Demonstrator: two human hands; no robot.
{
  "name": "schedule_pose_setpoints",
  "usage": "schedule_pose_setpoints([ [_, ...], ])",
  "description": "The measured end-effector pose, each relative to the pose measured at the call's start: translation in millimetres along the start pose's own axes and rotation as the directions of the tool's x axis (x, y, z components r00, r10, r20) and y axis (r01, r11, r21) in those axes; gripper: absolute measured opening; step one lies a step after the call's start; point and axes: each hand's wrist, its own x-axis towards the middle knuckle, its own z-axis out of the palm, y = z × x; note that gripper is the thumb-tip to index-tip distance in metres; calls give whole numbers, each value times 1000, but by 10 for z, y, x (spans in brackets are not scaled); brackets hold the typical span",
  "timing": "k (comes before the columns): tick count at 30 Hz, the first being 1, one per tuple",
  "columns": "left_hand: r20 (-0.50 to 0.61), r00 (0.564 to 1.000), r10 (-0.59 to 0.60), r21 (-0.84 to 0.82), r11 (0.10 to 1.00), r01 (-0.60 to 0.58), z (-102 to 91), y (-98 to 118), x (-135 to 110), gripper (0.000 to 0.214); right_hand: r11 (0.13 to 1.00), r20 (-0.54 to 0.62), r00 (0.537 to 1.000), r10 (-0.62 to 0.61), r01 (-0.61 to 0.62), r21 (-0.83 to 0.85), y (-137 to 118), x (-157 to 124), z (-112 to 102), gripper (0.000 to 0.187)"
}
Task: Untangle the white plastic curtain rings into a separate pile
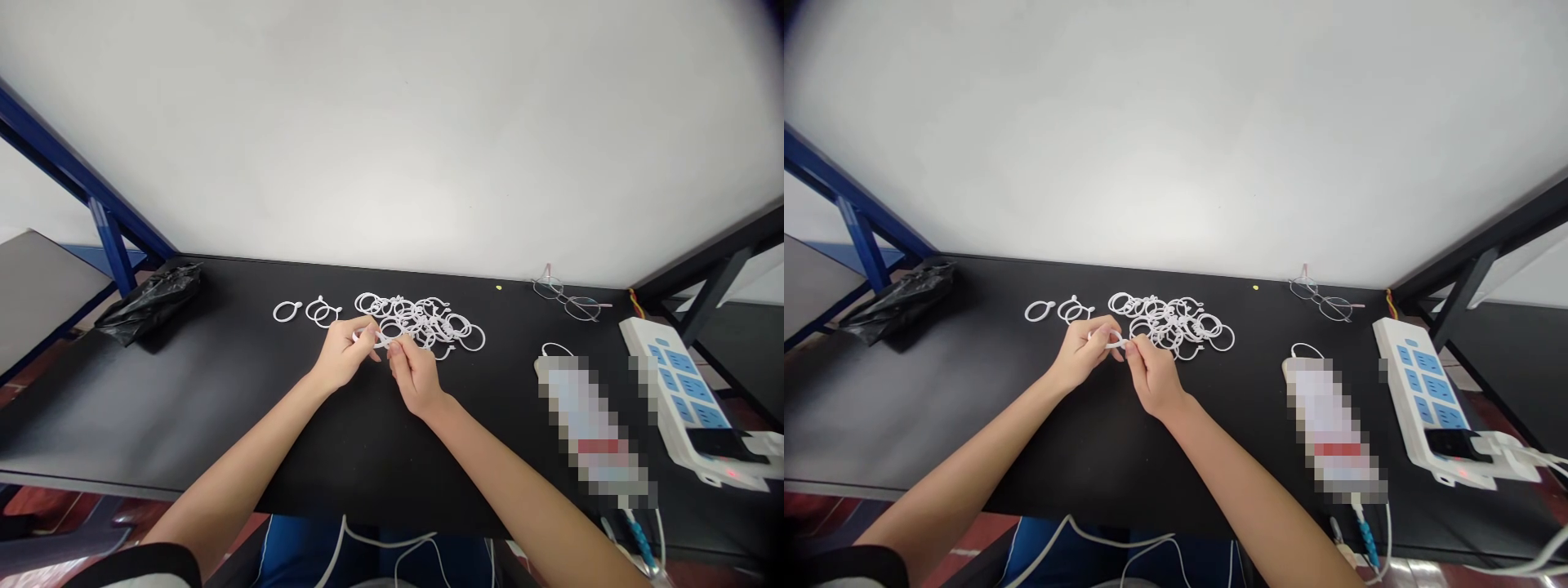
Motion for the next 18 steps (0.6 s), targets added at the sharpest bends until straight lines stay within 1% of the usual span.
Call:
schedule_pose_setpoints([
  [4, 6, 1000, -26, -18, 1000, 26, 4, 10, -2, 34, 999, 16, 999, 35, -35, 9, 4, -9, -2, 28],
  [13, 0, 1000, -12, -15, 1000, 12, 3, -1, -1, 35, 1000, 12, 1000, 28, -28, 2, 7, -3, 5, 27],
  [18, 22, 998, -60, -86, 994, 61, 29, 16, 20, 34, 999, -16, 999, 33, -33, 8, 8, 3, 16, 27],
])
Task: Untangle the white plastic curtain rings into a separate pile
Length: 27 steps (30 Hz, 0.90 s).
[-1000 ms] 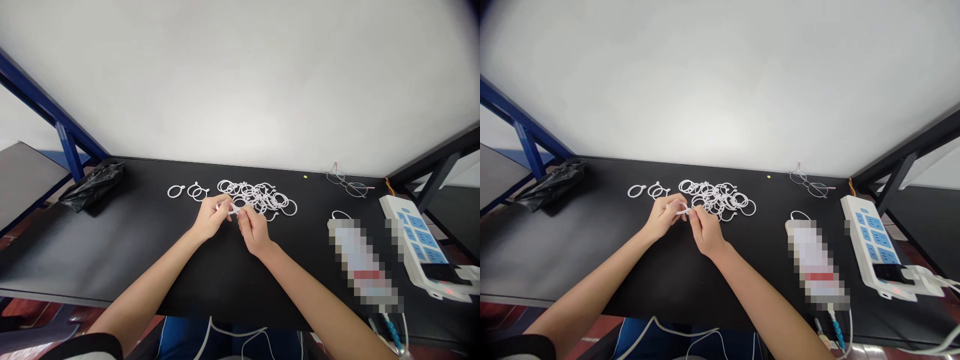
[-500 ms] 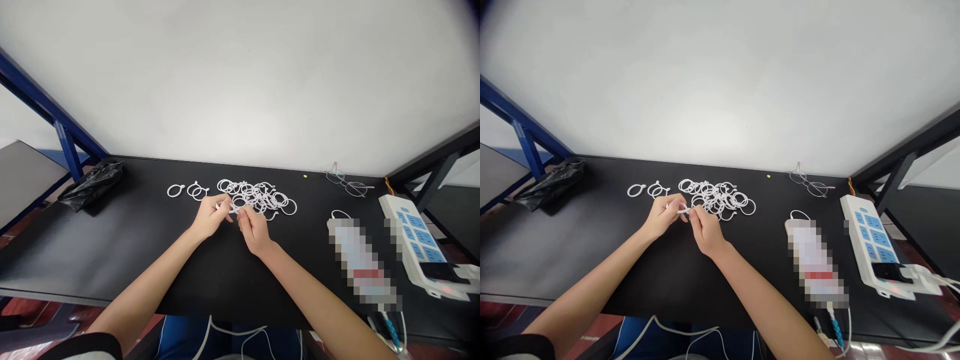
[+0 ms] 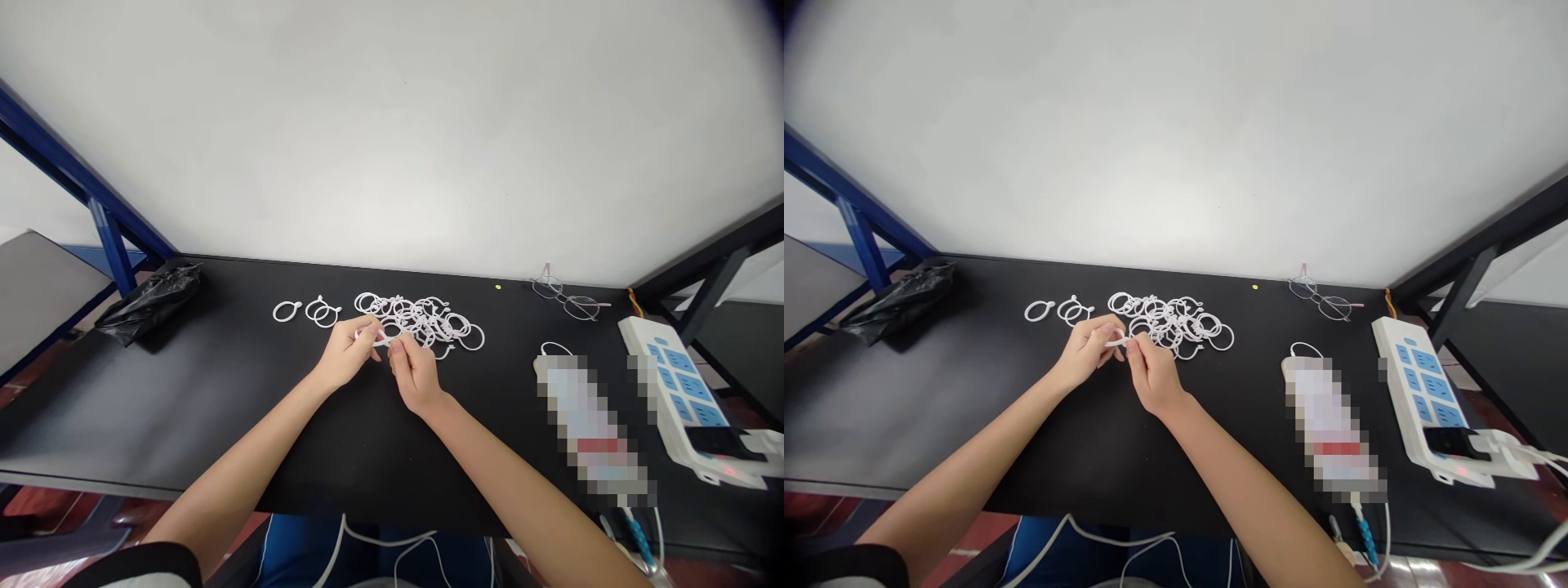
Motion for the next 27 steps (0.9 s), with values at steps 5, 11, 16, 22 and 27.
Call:
schedule_pose_setpoints([
  [5, 18, 1000, -12, -68, 998, 14, 25, 35, 22, 37, 1000, -3, 1000, -6, 6, 5, -2, 2, 4, 27],
  [11, 22, 1000, -23, -86, 996, 24, 22, 30, 19, 37, 1000, -7, 1000, -1, 1, 18, 0, -2, 12, 28],
  [16, 12, 998, -56, -143, 988, 57, 36, 43, 30, 33, 1000, -12, 1000, 8, -8, 20, 4, -3, 14, 27],
  [22, -99, 969, -227, -435, 886, 163, 25, 103, 104, 24, 1000, -11, 1000, -7, 7, -7, -14, 3, 4, 25],
  [27, -290, 849, -442, -678, 721, 144, -64, 70, 162, 33, 1000, -7, 1000, 6, -6, -8, -14, 2, 6, 25],
])
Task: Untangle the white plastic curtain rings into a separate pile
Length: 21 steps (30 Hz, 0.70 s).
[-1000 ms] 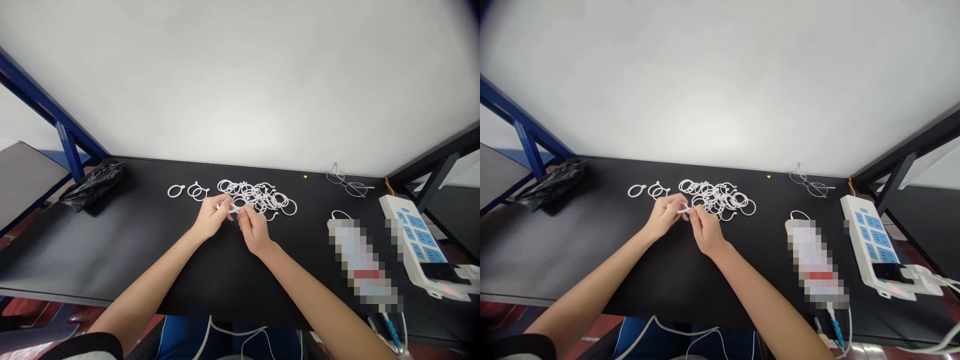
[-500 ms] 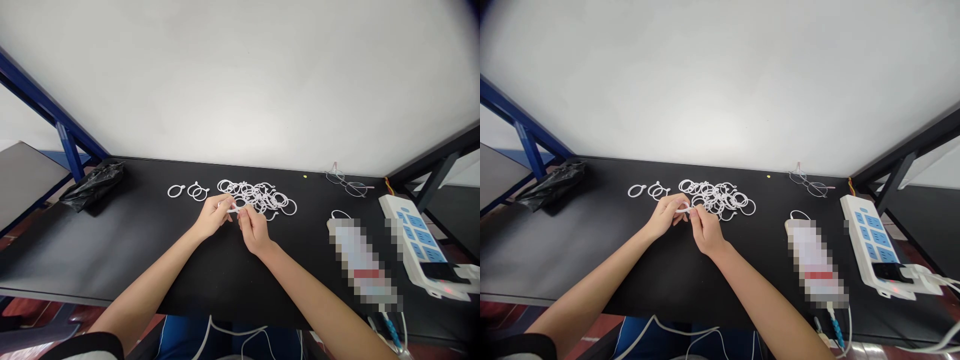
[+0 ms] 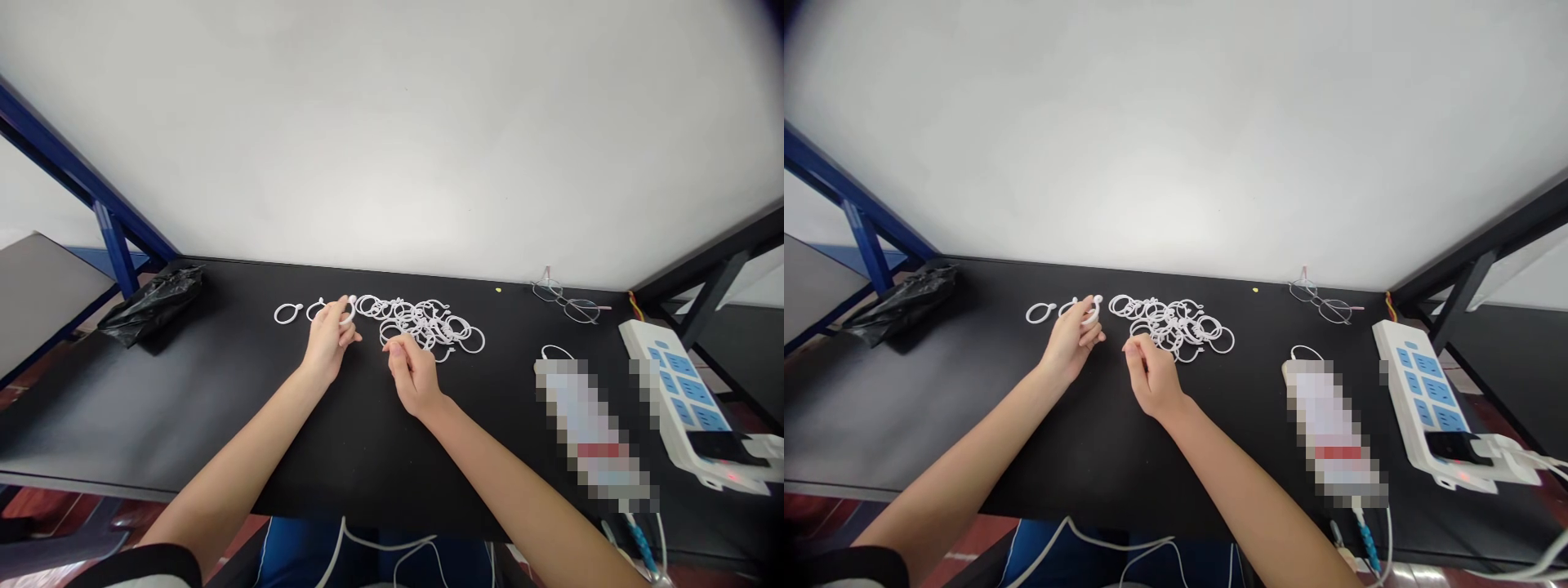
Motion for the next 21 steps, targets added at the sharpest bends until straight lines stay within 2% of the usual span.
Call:
schedule_pose_setpoints([
  [4, -233, 971, -55, -220, 976, 2, -47, -11, 71, 28, 1000, 4, 1000, 4, -4, 9, 12, -3, 1, 24],
  [7, -334, 939, -76, -231, 973, -3, -50, -40, 98, 22, 1000, 7, 1000, 7, -7, 1, 17, -6, -2, 24],
  [12, -367, 927, -77, -223, 975, -7, -41, -73, 103, 13, 1000, 8, 1000, 15, -14, -28, 19, -8, -4, 25],
  [16, -376, 922, -91, -262, 965, -11, -44, -71, 95, 19, 999, 7, 1000, 12, -12, -40, 17, -4, -5, 23],
  [21, -380, 925, -5, -205, 976, -79, -35, -76, 62, 12, 999, 6, 1000, 10, -10, -44, 13, -3, -5, 21],
])
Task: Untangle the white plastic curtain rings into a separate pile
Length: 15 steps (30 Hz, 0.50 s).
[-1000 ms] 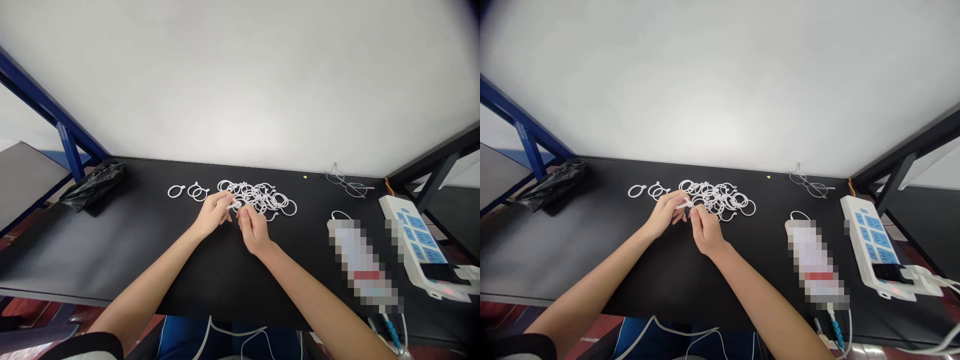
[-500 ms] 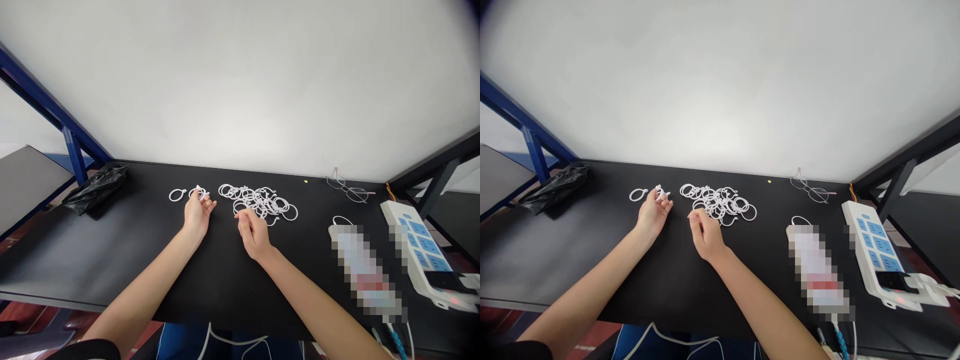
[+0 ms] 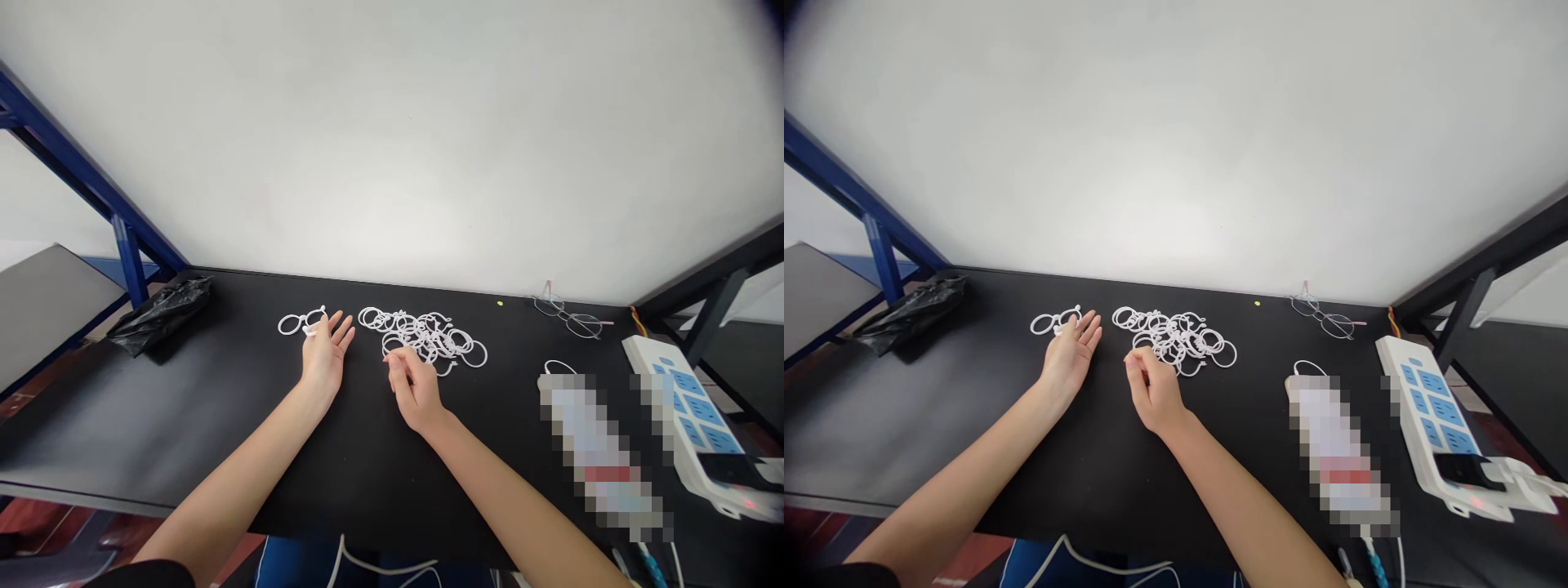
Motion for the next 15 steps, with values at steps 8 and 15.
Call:
schedule_pose_setpoints([
  [8, 90, 989, 119, 55, 991, -124, 3, -61, -114, 7, 1000, 4, 1000, 19, -19, 7, 4, 1, 9, 22],
  [15, 135, 990, 37, 88, 995, -49, 0, -104, -173, 11, 1000, -5, 1000, 20, -20, 19, -5, 4, 16, 22],
])
